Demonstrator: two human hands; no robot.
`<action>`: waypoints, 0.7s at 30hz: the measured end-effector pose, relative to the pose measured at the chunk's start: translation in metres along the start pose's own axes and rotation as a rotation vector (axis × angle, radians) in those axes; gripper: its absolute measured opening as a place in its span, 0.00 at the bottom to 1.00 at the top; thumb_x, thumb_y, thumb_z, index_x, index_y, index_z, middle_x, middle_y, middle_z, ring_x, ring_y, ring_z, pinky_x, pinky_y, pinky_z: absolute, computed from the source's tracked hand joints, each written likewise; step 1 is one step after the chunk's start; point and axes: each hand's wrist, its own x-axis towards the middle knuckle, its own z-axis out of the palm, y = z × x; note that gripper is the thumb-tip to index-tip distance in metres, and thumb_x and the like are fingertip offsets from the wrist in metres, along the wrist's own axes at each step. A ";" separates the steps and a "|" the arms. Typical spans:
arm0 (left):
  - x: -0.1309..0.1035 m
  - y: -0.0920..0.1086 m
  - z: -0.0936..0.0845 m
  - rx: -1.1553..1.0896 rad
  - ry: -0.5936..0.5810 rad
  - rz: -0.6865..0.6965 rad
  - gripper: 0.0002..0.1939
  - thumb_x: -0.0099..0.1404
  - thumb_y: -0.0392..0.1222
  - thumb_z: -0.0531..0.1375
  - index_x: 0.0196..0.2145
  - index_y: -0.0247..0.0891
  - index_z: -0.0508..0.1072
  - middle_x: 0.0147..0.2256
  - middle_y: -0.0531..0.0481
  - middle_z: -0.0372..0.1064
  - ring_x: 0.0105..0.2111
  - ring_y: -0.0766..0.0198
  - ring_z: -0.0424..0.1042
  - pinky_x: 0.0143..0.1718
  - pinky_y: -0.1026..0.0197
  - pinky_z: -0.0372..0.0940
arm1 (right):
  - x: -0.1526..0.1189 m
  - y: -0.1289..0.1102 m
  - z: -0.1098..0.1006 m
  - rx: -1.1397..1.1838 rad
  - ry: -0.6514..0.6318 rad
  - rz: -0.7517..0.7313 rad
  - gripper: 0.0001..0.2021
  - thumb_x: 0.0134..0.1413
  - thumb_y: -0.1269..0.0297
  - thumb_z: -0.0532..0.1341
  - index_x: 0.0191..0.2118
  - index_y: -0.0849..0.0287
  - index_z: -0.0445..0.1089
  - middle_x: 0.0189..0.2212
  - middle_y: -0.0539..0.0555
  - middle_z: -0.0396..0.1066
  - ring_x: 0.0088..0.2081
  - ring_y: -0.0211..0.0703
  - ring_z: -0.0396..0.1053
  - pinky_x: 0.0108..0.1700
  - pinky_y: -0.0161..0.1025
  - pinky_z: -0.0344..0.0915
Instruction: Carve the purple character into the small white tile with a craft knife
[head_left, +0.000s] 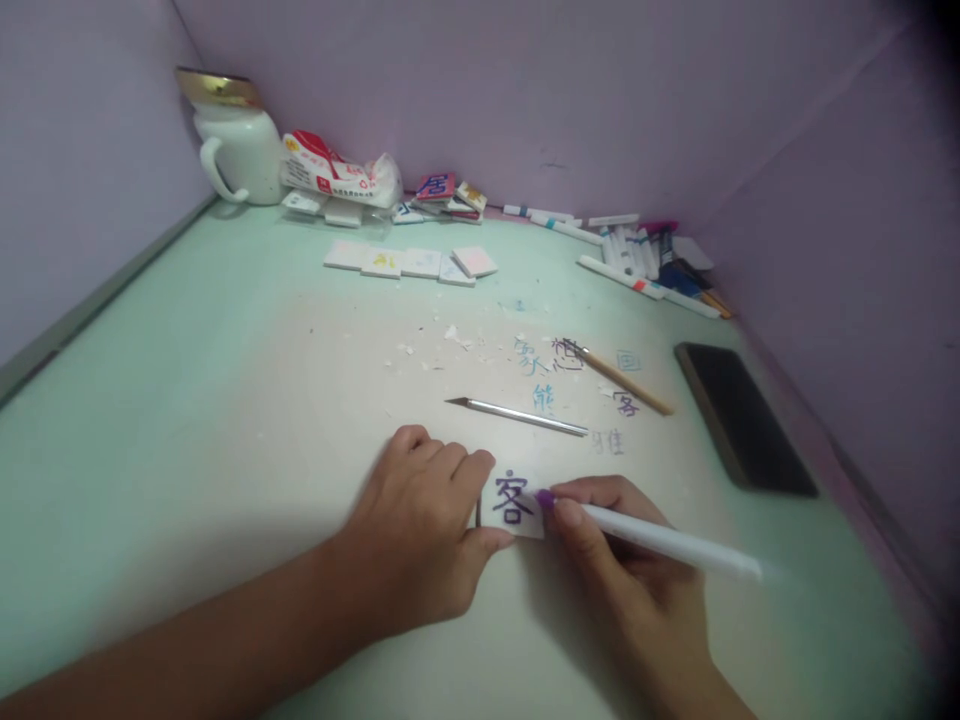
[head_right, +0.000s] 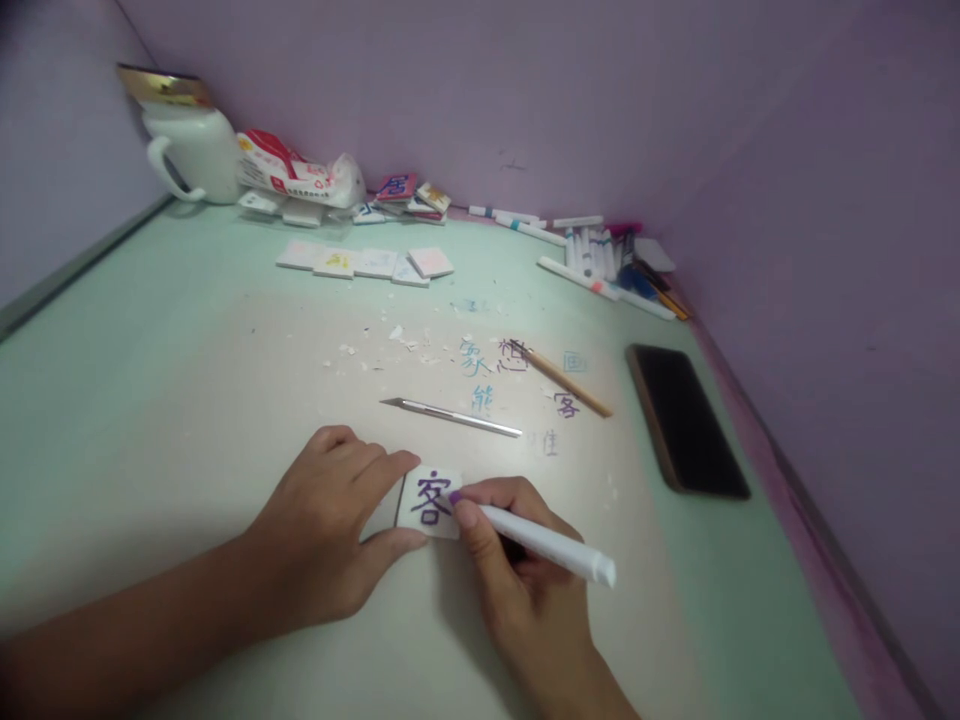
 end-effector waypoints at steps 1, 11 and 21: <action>0.000 0.000 0.000 0.000 -0.001 -0.002 0.12 0.63 0.44 0.57 0.41 0.33 0.68 0.29 0.46 0.66 0.30 0.56 0.62 0.41 0.49 0.55 | 0.000 0.000 0.000 -0.005 0.002 0.003 0.06 0.52 0.58 0.65 0.29 0.52 0.74 0.22 0.46 0.71 0.24 0.35 0.65 0.27 0.32 0.61; 0.000 0.000 0.000 -0.009 -0.001 -0.002 0.11 0.63 0.44 0.56 0.41 0.34 0.68 0.29 0.46 0.66 0.30 0.56 0.63 0.41 0.49 0.55 | 0.001 0.002 -0.002 -0.001 0.042 0.009 0.09 0.51 0.56 0.65 0.29 0.56 0.72 0.18 0.47 0.66 0.20 0.37 0.59 0.22 0.34 0.55; 0.001 0.000 0.000 -0.002 -0.003 0.007 0.12 0.63 0.43 0.57 0.41 0.33 0.68 0.28 0.47 0.65 0.30 0.56 0.62 0.41 0.49 0.55 | 0.001 0.000 0.000 0.012 0.030 -0.017 0.08 0.51 0.57 0.65 0.29 0.54 0.74 0.20 0.48 0.70 0.23 0.38 0.65 0.24 0.34 0.60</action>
